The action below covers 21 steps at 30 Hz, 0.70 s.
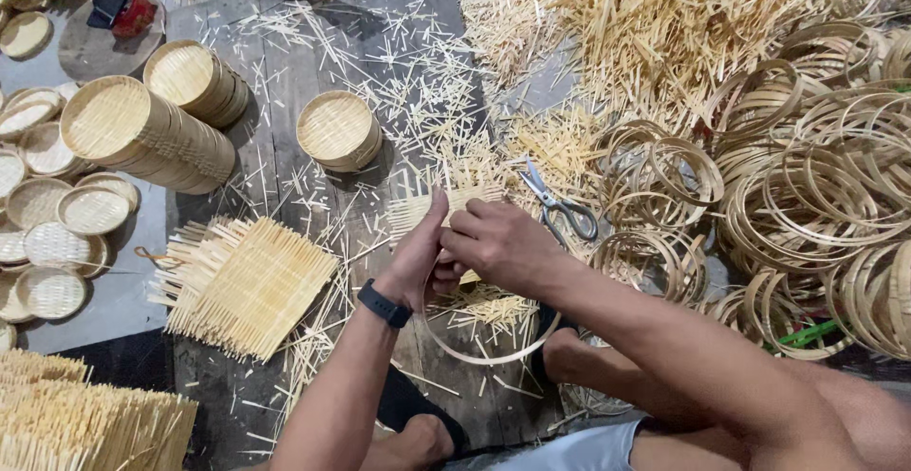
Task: The person assembles small round bamboo baskets by placing a woven bamboo mat over a circular frame, securing it, and trimming excess bamboo strips with shears. The finished baskets are stacked nearby.
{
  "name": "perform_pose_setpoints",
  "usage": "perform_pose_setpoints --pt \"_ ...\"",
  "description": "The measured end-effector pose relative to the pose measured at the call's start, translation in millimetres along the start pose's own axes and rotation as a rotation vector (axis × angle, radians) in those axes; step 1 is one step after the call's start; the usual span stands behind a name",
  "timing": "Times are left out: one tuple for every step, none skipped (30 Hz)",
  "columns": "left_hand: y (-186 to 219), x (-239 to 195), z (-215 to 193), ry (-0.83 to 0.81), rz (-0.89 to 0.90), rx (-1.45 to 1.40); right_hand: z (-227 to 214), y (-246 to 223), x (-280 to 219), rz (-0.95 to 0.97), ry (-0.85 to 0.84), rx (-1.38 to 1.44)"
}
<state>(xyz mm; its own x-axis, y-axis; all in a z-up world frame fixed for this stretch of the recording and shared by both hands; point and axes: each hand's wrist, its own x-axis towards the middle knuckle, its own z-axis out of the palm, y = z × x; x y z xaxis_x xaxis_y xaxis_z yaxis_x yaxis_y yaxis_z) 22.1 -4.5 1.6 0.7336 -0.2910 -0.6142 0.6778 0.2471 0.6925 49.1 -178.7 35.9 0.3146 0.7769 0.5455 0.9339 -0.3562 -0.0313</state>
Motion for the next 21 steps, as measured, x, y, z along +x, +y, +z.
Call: perform_pose_setpoints --pt "-3.2 0.0 -0.8 0.034 -0.006 -0.008 3.1 -2.3 0.2 0.008 -0.011 0.007" --pt "-6.0 0.9 -1.1 0.068 -0.012 -0.015 5.7 -3.0 0.0 0.015 -0.022 0.013" --pt "-8.6 2.7 -1.1 0.099 0.029 -0.064 8.8 -2.9 0.0 0.039 -0.023 0.016" --pt "-12.3 5.2 -0.2 0.133 0.067 -0.118 12.2 -2.9 -0.5 0.063 -0.028 0.024" --pt "-15.9 7.8 0.6 0.166 0.105 -0.171 16.0 -2.8 -0.6 0.087 -0.033 0.032" --pt "-19.5 10.0 0.5 0.175 0.107 -0.21 19.4 -3.3 -1.1 0.091 -0.038 0.031" --pt "-22.4 12.7 0.3 0.183 0.109 -0.248 22.2 -3.8 -1.8 0.095 -0.043 0.029" --pt "-24.5 15.0 -1.8 0.195 0.112 -0.286 25.8 -4.6 -1.1 0.098 -0.046 0.029" --pt "-26.1 17.1 -4.4 0.202 0.101 -0.297 29.1 -5.8 -0.3 0.118 -0.055 0.036" --pt "-26.9 19.7 -7.3 0.207 0.093 -0.306 31.9 -5.3 0.8 0.137 -0.062 0.039" --pt "-27.8 21.5 -11.0 0.212 0.085 -0.315 34.2 -4.5 1.4 0.156 -0.068 0.043" --pt "-26.7 24.4 -15.6 0.154 0.108 -0.313 35.8 -0.3 2.4 0.226 -0.083 0.117" --pt "-25.6 27.1 -21.1 0.096 0.13 -0.309 37.8 5.7 3.3 0.296 -0.098 0.191" --pt "-25.6 29.6 -27.1 0.037 0.152 -0.308 39.6 12.8 2.1 0.365 -0.115 0.264" --pt "-26.9 29.5 -35.0 0.094 0.231 -0.321 41.6 19.9 -0.5 0.597 -0.074 0.408" --pt "-26.3 29.2 -44.6 0.151 0.314 -0.334 43.7 27.7 -3.6 0.826 -0.03 0.55" --pt "-24.6 28.8 -53.8 0.208 0.396 -0.348 45.3 35.2 -7.8 1.055 0.016 0.692" --pt "-22.3 29.1 -60.3 0.181 0.481 -0.509 45.5 42.1 -13.2 1.13 0.088 0.997" --pt "-20.5 28.7 -65.5 0.15 0.564 -0.671 45.2 46.1 -20.6 1.19 0.162 1.306" --pt "-20.7 26.7 -70.3 0.12 0.638 -0.834 46.0 47.7 -29.5 1.242 0.235 1.624" --pt "-20.3 25.6 -73.8 0.057 0.633 -0.732 48.2 48.8 -36.7 1.219 0.249 1.657"
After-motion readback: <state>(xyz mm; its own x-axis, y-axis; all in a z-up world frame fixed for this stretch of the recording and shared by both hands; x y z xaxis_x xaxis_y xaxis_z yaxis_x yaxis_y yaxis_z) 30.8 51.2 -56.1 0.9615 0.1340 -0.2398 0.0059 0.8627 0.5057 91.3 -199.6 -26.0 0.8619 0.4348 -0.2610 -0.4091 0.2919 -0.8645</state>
